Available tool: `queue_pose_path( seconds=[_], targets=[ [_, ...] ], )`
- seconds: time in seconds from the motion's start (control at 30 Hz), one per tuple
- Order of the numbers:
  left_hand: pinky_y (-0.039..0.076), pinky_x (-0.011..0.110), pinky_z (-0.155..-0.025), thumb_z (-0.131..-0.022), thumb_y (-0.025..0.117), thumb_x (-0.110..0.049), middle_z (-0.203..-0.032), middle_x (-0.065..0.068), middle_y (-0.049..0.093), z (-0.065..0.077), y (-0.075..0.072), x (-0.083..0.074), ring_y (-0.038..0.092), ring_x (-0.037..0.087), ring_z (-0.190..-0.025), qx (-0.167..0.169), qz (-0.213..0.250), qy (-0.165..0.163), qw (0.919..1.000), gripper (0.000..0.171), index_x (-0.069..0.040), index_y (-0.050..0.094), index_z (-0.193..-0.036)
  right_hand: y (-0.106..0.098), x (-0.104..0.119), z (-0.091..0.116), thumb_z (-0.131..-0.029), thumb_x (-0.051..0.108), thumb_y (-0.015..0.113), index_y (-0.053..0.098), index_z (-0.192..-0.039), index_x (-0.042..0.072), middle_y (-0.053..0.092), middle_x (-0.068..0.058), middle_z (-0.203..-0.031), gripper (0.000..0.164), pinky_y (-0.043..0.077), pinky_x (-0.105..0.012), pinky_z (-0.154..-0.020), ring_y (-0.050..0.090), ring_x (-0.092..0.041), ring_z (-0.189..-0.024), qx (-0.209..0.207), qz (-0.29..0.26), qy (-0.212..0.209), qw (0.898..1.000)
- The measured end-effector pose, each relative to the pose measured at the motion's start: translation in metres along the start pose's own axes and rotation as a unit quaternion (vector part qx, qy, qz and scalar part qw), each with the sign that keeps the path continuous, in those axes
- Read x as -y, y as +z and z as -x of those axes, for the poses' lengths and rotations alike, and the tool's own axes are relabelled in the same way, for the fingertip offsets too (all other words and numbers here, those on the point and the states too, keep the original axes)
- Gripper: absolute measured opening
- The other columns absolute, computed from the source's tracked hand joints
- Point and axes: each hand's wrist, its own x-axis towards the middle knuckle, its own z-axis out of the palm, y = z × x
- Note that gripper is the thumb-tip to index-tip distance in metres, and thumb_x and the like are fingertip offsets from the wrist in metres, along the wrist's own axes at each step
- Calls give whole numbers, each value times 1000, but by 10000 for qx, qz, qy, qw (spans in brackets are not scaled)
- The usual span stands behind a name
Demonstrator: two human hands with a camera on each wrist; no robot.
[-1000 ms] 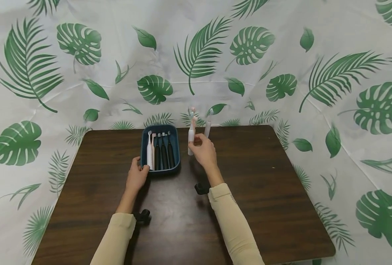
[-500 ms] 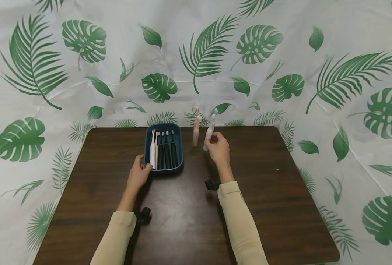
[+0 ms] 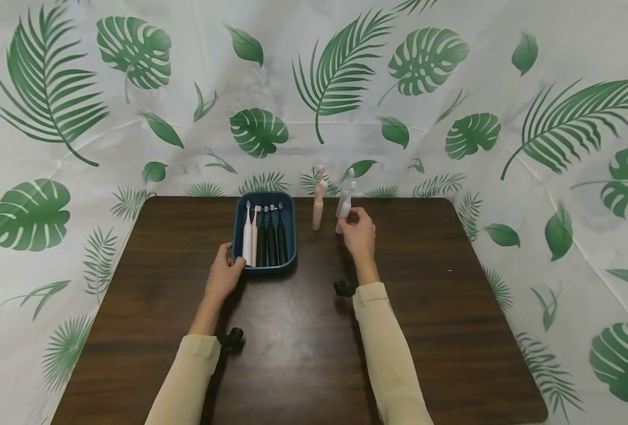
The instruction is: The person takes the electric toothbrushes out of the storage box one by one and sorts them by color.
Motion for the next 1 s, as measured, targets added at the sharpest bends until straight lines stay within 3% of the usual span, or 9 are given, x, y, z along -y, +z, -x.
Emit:
queue_pose_path(
  seconds=[0.13,0.53,1.0],
  targets=[
    [32,34,-56,-100,54,-31,-72,-1,49,7,-3,-7,44,19,-59,9,-80,-39,10000,60,-17,45,-157,3,-8,0,-97,20,72,70,-126,4,76,-21,-125,33,57,-55,-99,73,-37,-118,-1,-70,84,9999],
    [34,33,-57,-101,55,-30,-73,-1,49,7,0,-7,44,18,-60,-24,76,-40,10000,59,-18,44,-158,9,-25,-8,-97,20,73,71,-127,4,76,-21,-127,34,56,-55,-104,74,-37,-120,-91,-158,-30,9998],
    [33,31,-56,-101,56,-29,-71,-2,45,7,-2,-5,41,17,-58,-65,447,74,9990,56,-19,46,-156,19,-25,-17,-98,18,73,70,-127,3,73,-23,-128,33,58,-53,-102,75,-39,-118,-172,-259,-119,9994]
  ],
)
